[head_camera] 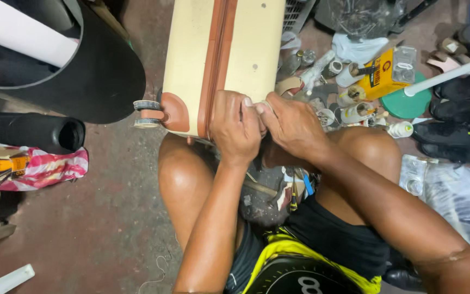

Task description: The person uses a hacksaw to cut the plastic housing of a suitcase wheel and then uses their hands to pull and remove the damaged wheel components.

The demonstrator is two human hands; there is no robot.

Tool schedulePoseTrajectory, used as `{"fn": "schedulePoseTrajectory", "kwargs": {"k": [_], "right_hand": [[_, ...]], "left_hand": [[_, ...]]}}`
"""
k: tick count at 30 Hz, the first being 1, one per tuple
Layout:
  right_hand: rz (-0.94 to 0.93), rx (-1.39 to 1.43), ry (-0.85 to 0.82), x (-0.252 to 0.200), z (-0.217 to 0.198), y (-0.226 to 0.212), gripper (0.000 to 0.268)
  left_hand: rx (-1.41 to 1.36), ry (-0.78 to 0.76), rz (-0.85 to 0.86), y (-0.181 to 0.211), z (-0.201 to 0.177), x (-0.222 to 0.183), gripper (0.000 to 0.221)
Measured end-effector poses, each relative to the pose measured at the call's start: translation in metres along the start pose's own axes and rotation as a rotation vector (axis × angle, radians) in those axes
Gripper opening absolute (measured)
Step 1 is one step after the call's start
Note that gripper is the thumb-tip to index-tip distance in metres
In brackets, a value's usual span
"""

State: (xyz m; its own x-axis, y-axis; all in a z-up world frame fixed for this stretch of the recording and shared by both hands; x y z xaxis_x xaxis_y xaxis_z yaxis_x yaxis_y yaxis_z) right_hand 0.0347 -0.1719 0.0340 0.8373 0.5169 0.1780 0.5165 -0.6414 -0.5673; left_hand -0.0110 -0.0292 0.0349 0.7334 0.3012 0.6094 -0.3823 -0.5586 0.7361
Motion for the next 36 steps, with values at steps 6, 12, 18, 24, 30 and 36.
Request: {"fn": "schedulePoseTrajectory", "kwargs": {"k": [6,12,18,24,30,36], "right_hand": [[0.079,0.626,-0.342,0.001,-0.016,0.016,0.034],[0.215,0.919,-0.448,0.011,0.001,0.038,0.035],[0.129,0.883,-0.423,0.018,0.005,0.036,0.025],[0.275,0.462,-0.336,0.023,-0.015,0.008,0.032],[0.107,-0.217,-0.187,0.016,-0.013,-0.017,0.041],[0.049,0.114,-0.127,0.013,0.005,-0.008,0.042]], "left_hand": [[-0.024,0.020,-0.108,-0.013,0.001,-0.012,0.028],[-0.035,0.001,-0.131,-0.019,0.004,-0.008,0.030],[0.034,0.011,-0.164,-0.021,0.008,-0.006,0.029],[-0.021,0.020,-0.197,-0.019,0.011,-0.002,0.026],[0.038,-0.011,-0.183,-0.020,0.011,-0.006,0.027],[0.103,0.007,-0.078,-0.024,0.015,-0.006,0.026]]}}
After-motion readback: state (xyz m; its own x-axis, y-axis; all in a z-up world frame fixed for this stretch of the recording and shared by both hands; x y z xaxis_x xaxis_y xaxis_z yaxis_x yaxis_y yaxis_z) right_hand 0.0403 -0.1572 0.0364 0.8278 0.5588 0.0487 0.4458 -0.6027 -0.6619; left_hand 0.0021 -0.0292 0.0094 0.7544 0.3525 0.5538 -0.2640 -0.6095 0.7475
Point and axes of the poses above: each hand's wrist, its own x-axis towards the middle knuckle, its own z-axis out of the palm, y = z × x, the point moved 1 cm from there along x, towards the middle knuckle, and after that the axes turned 2 degrees about -y, right-handed, at the moved point
